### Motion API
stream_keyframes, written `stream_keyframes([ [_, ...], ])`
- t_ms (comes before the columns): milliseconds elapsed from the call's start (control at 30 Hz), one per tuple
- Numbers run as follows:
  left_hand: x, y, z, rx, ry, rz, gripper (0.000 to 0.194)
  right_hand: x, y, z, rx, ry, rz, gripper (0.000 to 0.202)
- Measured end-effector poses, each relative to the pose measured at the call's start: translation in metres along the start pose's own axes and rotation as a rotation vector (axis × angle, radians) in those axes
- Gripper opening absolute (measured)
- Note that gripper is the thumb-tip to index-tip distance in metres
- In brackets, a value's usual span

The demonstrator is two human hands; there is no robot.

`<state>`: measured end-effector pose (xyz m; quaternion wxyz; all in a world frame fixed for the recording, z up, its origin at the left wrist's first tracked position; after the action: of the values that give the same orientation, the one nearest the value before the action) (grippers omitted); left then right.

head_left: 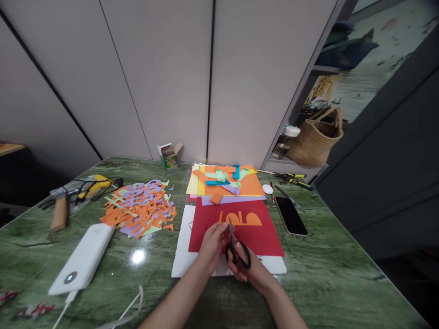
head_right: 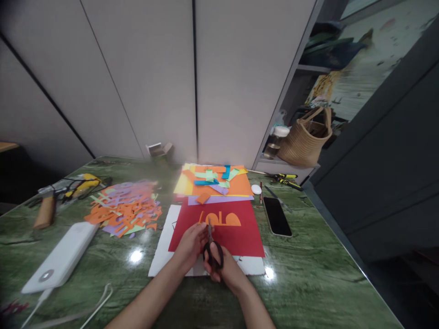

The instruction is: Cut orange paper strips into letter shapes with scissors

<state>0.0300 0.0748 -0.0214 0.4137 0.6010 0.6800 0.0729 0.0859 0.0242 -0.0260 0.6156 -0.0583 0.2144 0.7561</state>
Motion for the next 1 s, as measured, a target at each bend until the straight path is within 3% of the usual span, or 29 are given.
stream_keyframes([
  [267,0.000,0.000,-0.003,-0.017,0.072,-0.005,0.018,-0.003,0.010,0.002,0.153,0.031,0.048,0.046],
  [567,0.000,-0.002,-0.004,0.008,0.177,-0.031,0.019,-0.002,0.014,0.001,0.153,0.036,0.032,0.048],
  [733,-0.001,0.000,-0.012,0.074,0.161,0.019,0.020,0.002,-0.001,0.005,-0.113,-0.079,-0.077,0.045],
  [900,-0.001,-0.004,-0.038,0.114,0.192,0.050,0.030,0.000,-0.023,0.029,-0.515,-0.238,-0.247,0.038],
  [1000,-0.001,-0.003,-0.048,0.199,0.223,0.073,0.027,-0.002,-0.026,0.037,-0.627,-0.283,-0.249,0.034],
])
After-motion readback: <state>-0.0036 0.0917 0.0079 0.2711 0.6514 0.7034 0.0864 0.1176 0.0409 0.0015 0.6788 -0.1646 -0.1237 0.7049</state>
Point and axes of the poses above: each hand's wrist, its own x-axis towards the middle knuckle, its own y-axis out of the palm, z = x × y, the point moved 9 cm from there along x, towards the middle knuckle, and after that the axes turned 10 degrees about -z, right-handed, at the moved point
